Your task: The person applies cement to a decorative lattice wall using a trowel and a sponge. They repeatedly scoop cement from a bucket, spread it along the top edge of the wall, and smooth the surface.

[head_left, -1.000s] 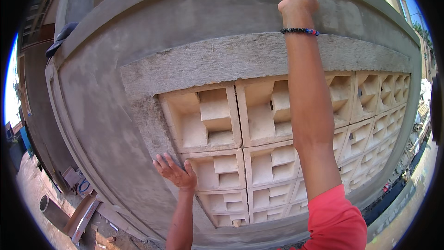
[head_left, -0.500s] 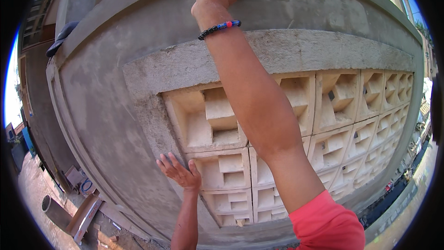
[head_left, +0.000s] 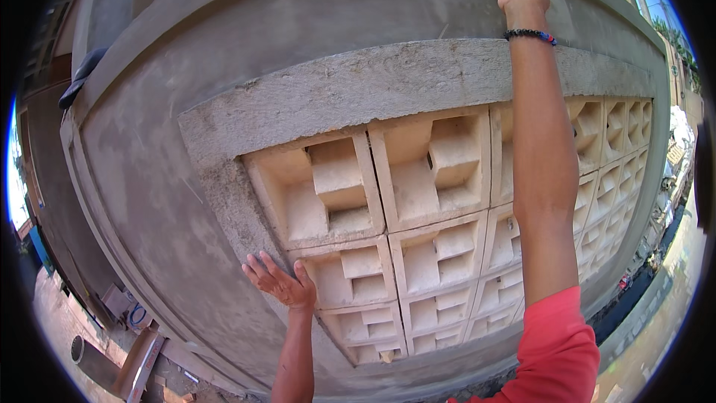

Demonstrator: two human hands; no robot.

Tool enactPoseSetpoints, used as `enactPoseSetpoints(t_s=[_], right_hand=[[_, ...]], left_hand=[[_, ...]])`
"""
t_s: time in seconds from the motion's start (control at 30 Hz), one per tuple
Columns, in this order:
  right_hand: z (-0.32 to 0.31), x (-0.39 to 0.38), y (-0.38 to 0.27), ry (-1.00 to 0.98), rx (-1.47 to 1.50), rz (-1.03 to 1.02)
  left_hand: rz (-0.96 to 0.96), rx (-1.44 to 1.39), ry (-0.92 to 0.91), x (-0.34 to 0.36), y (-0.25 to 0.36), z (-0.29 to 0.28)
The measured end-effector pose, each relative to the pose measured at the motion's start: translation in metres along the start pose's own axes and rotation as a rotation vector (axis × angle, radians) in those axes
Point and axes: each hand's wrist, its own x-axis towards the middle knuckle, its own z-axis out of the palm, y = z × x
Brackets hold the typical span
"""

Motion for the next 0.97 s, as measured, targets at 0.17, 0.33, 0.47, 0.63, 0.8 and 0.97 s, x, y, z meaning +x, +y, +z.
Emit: enactPoseSetpoints(t_s=[0.17, 0.33, 0.47, 0.63, 0.8, 0.97], right_hand=[[0.063, -0.069, 0.025, 0.083, -0.066, 0.118], [0.105, -0.157, 0.043, -0.003, -0.231, 0.231], [0.078, -0.204, 0.050, -0.242, -0.105, 0.219], [-0.007, -0.065, 0.043, -0.309, -0.708, -0.744], [-0.030, 0.041, -0.016, -0.207, -1.159, -1.096], [0.026, -0.017, 0.031, -0.320, -1.435, -0.967]], left_hand=[[-0.014, 0.008, -0.015, 0.000, 0.001, -0.003], [0.000, 0.021, 0.010, -0.002, -0.001, 0.006], [-0.012, 0.010, 0.010, 0.000, 0.001, 0.008], [-0.015, 0.031, 0.010, 0.000, 0.000, -0.005], [-0.011, 0.013, 0.008, 0.001, 0.008, 0.004], [-0.026, 0.076, 0.013, -0.002, 0.001, 0.009]])
